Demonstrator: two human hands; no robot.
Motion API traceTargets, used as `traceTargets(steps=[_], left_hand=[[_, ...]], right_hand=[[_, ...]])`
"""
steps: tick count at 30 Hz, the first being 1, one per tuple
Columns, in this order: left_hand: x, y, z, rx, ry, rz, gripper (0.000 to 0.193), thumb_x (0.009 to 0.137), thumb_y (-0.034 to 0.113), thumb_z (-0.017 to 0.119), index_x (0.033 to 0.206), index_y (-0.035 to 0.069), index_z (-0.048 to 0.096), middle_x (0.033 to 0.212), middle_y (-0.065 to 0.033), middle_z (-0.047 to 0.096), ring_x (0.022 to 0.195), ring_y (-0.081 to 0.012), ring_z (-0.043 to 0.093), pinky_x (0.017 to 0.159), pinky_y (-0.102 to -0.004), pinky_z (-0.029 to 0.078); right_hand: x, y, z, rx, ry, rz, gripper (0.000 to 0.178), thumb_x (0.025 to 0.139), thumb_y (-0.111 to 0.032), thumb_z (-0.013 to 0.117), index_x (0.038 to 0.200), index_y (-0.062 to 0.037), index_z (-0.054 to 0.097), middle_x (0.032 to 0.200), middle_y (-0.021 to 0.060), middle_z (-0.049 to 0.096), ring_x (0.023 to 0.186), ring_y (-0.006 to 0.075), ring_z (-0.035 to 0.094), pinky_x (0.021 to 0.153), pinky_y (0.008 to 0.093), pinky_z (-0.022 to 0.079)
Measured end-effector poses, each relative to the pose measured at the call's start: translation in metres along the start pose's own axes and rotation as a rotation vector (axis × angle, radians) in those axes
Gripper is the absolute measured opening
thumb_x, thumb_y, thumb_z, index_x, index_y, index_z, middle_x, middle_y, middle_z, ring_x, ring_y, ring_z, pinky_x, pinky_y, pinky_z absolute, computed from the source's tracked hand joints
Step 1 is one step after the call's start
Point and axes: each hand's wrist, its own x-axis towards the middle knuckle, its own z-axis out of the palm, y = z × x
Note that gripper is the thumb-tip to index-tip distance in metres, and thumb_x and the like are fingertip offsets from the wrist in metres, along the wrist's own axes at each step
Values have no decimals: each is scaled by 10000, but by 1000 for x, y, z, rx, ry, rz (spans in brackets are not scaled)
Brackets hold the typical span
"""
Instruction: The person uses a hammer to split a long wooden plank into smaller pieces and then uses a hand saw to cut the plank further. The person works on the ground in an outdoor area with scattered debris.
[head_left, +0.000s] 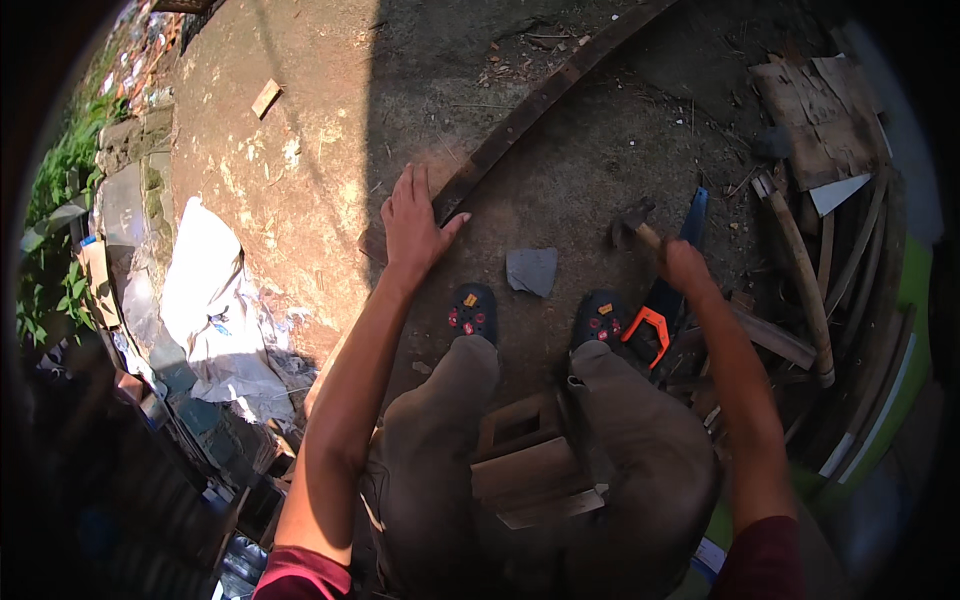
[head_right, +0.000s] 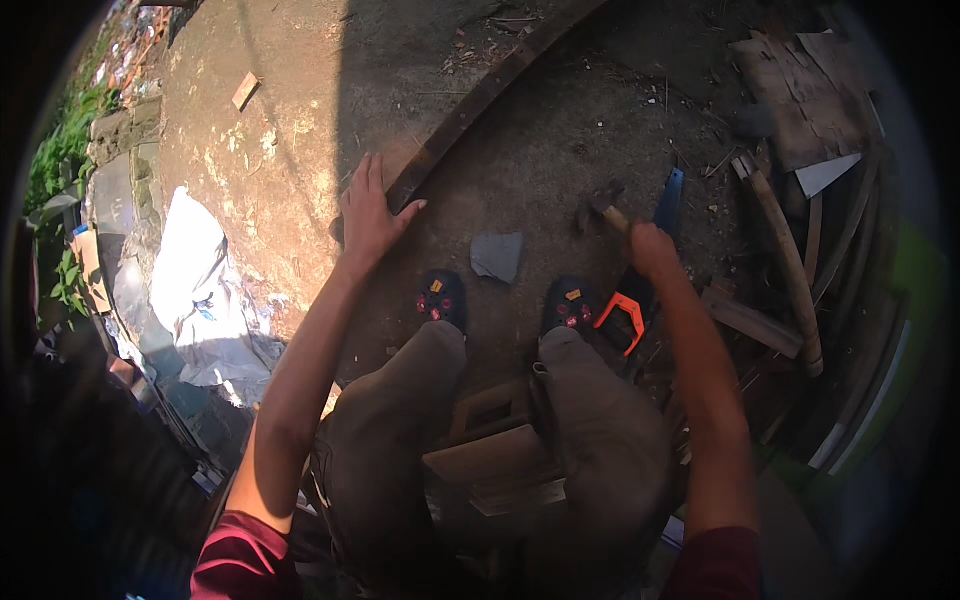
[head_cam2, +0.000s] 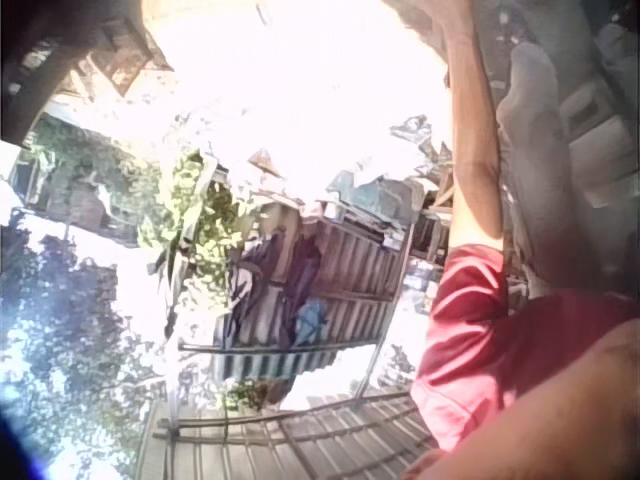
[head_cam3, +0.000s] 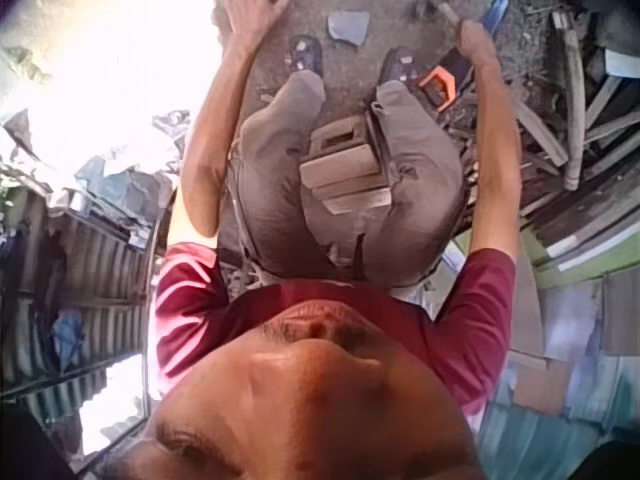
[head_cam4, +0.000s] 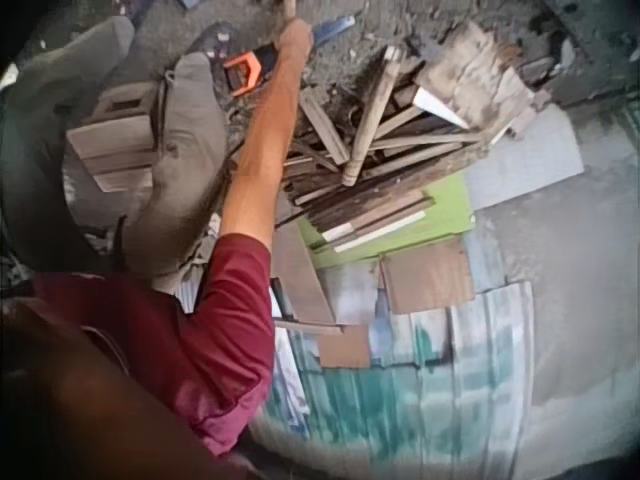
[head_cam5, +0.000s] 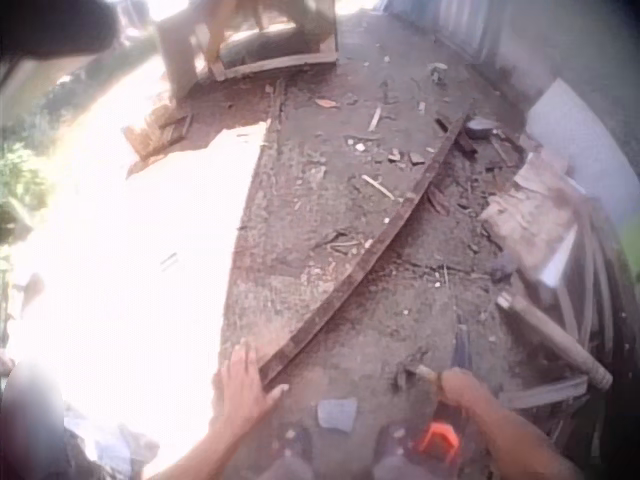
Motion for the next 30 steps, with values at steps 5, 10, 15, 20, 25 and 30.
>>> traceTargets(steps=[5, 10, 15, 20, 25, 30], left_hand=[[35, -16, 27, -234, -308, -97, 607, 814, 410, 823, 1238, 9, 658, 894, -249, 713, 844, -381, 713, 784, -431, 547], [46, -2, 24, -295, -172, 45, 532, 777, 356, 839, 1151, 3, 703, 844, -235, 717, 811, -366, 721, 748, -447, 545], [88, 61, 29, -407, -132, 127, 508, 752, 350, 826, 1060, -38, 718, 829, -255, 716, 835, -401, 723, 772, -445, 557], [165, 144, 46, -569, -255, 294, 515, 726, 368, 846, 946, -84, 731, 804, -224, 732, 752, -338, 736, 706, -416, 563], [233, 186, 57, -493, -197, 291, 564, 787, 410, 820, 1062, -66, 696, 972, -224, 731, 893, -329, 729, 770, -431, 562], [182, 153, 23, -347, 60, 549, 588, 906, 418, 719, 1305, 4, 594, 1299, -223, 631, 1238, -373, 596, 1041, -452, 472]], right_hand=[[21, -5, 64, 254, 650, -567, 725, 841, -248, 821, 1402, 8, 440, 1343, 242, 534, 1253, 401, 546, 1049, 452, 450], [49, -102, 83, 928, 584, -536, 676, 900, -236, 773, 1425, -16, 408, 1308, 171, 545, 1240, 271, 553, 987, 392, 480], [48, -154, 98, 1257, 386, -502, 757, 945, -289, 739, 1479, 11, 295, 1350, 197, 502, 1250, 261, 535, 989, 375, 485], [87, -146, 112, 1512, 289, -387, 865, 997, -389, 661, 1525, 60, 144, 1456, 285, 406, 1360, 292, 454, 1060, 396, 455], [86, -168, 97, 1516, 341, -352, 844, 1007, -421, 633, 1521, 74, 181, 1472, 274, 425, 1399, 298, 435, 1078, 398, 444], [85, -153, 98, 1259, 539, -298, 788, 970, -361, 690, 1502, 53, 282, 1438, 271, 459, 1342, 310, 490, 1054, 400, 461]])
